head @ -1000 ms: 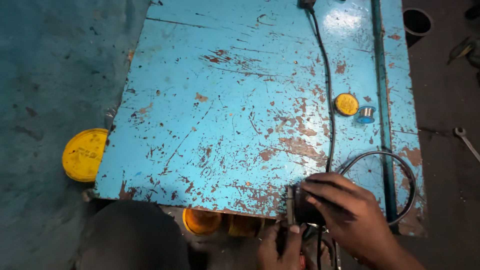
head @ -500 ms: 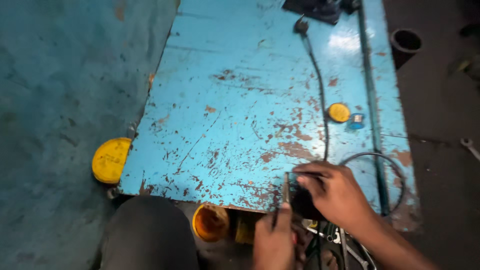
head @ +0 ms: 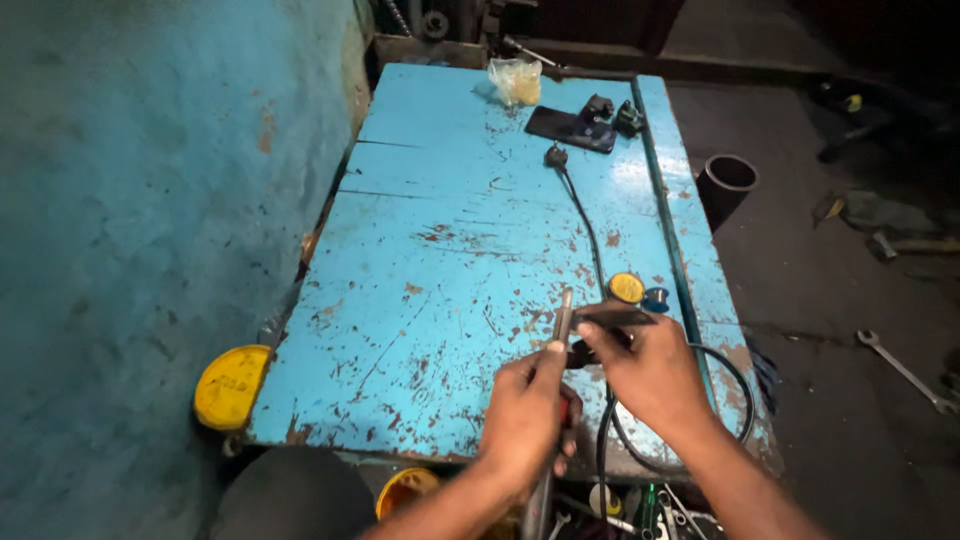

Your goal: The person cleans the tip of a soldering iron using a white cloth and then rubs the tip against a metal file. The person continues to wipe the tip with the cloth.

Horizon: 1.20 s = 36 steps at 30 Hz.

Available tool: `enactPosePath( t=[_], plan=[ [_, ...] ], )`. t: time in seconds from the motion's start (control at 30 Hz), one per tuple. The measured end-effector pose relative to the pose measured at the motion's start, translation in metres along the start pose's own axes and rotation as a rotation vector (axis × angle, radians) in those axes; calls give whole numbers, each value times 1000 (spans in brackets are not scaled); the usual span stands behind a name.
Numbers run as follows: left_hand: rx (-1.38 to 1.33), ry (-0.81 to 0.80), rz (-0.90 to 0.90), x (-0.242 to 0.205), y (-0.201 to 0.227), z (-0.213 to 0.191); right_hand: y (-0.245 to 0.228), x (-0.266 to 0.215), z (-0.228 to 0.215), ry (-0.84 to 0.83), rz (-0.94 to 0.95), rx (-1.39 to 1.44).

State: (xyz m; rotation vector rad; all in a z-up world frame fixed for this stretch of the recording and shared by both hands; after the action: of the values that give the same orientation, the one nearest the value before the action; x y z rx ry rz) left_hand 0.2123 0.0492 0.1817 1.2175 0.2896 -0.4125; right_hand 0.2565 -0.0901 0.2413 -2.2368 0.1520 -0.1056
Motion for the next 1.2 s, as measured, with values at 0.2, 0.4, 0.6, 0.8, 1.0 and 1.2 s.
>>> enactPosePath(
  t=[0.2,0.4,0.6,0.8,1.0,1.2],
  plan=[
    [-99,86,-85,32,-35,-28,25,17,16,-63,98,-140],
    [174,18,-54,78,-56,-46,42,34,36,-69,-18,-131],
    [976,-59,370,76,-3,-63,56,34,48,-89,28,-208],
    [1170,-106,312,75,14,-53,39,28,47,-79,-81,-255],
    [1331,-99,459,74,22,-33,68,29,34,-74,77,-307],
    [1507,-209,548,84,25,-8,103,28,30,-106,551,375]
  ],
)
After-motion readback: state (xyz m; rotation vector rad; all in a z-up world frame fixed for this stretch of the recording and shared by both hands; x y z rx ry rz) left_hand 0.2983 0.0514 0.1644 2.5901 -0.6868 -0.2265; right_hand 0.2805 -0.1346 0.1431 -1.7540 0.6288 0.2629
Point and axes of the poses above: each hand's wrist, its own x-axis towards the middle knuckle, its own z-axis out of the palm, y = z × x, the point moved 7 cm from there along x, towards the middle knuckle, and after that the axes turned 8 degrees about z, right-handed, at the moved point
